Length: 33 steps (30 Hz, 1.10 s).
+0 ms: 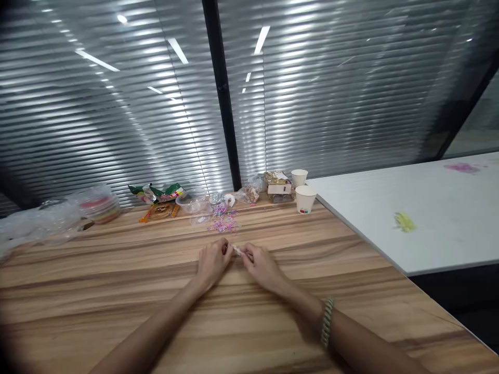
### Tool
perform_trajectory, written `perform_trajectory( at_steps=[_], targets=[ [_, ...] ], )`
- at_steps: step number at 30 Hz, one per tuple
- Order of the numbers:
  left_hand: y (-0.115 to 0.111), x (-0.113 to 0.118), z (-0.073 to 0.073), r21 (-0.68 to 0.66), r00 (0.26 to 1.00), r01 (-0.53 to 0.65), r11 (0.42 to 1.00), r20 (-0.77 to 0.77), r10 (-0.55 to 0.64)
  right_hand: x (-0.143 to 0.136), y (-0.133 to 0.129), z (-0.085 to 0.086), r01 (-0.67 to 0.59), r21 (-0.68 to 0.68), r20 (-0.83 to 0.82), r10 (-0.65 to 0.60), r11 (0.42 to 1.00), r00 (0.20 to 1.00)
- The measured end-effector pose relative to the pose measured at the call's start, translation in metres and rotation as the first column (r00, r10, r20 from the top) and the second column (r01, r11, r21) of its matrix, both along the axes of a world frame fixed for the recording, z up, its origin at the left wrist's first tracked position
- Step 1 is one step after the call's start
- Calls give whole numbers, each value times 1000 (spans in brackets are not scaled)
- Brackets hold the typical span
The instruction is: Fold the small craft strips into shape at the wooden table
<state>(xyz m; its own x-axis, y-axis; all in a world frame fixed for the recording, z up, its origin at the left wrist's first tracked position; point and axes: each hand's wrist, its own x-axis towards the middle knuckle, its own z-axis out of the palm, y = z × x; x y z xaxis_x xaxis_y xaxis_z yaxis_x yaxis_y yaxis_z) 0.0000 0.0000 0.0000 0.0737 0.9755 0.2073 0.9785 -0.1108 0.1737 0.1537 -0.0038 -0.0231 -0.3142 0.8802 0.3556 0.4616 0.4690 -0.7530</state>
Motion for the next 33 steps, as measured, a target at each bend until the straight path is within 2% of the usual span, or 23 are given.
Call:
perform_trajectory(
  at_steps=[2, 4, 6, 12, 16, 18, 21, 24, 27, 30, 33],
  targets=[
    [0, -1, 0, 4, 999, -33, 999, 10, 32, 3, 4, 1, -29, -177, -134, 5, 984, 991],
    [1, -2, 0, 4, 999, -42, 999, 21, 42, 5, 6, 2, -85, -343, -262, -8, 935, 965],
    [1, -3, 0, 6, 999, -28, 1000, 37, 28, 7, 8, 3, -133, -425, -354, -30, 895, 935],
    [8, -6, -4, 37, 991, -112, 993, 75, 109, 10, 10, 7, -213, -502, -568, -134, 839, 812],
    [10, -8, -5, 49, 989, -114, 992, 95, 109, 11, 11, 10, -259, -516, -657, -184, 816, 731],
    [10, -9, -5, 33, 982, -139, 990, 131, 133, 14, 14, 10, -239, -523, -667, -218, 818, 713],
    [10, -10, -4, 9, 969, -164, 986, 188, 160, 22, 19, 9, -118, -524, -658, -313, 844, 685],
    [11, -12, -5, 20, 965, -91, 996, 250, 83, 29, 25, 6, -15, -517, -635, -371, 856, 678],
    [14, -15, -8, 44, 936, 17, 999, 352, -31, 29, 27, 4, -29, -501, -611, -330, 865, 720],
    [19, -19, -12, 54, 875, 129, 990, 463, -140, 25, 26, 3, -54, -478, -568, -261, 877, 781],
    [21, -19, -13, 36, 773, 217, 976, 604, -194, 22, 24, 2, -75, -471, -545, -223, 879, 808]
  ],
)
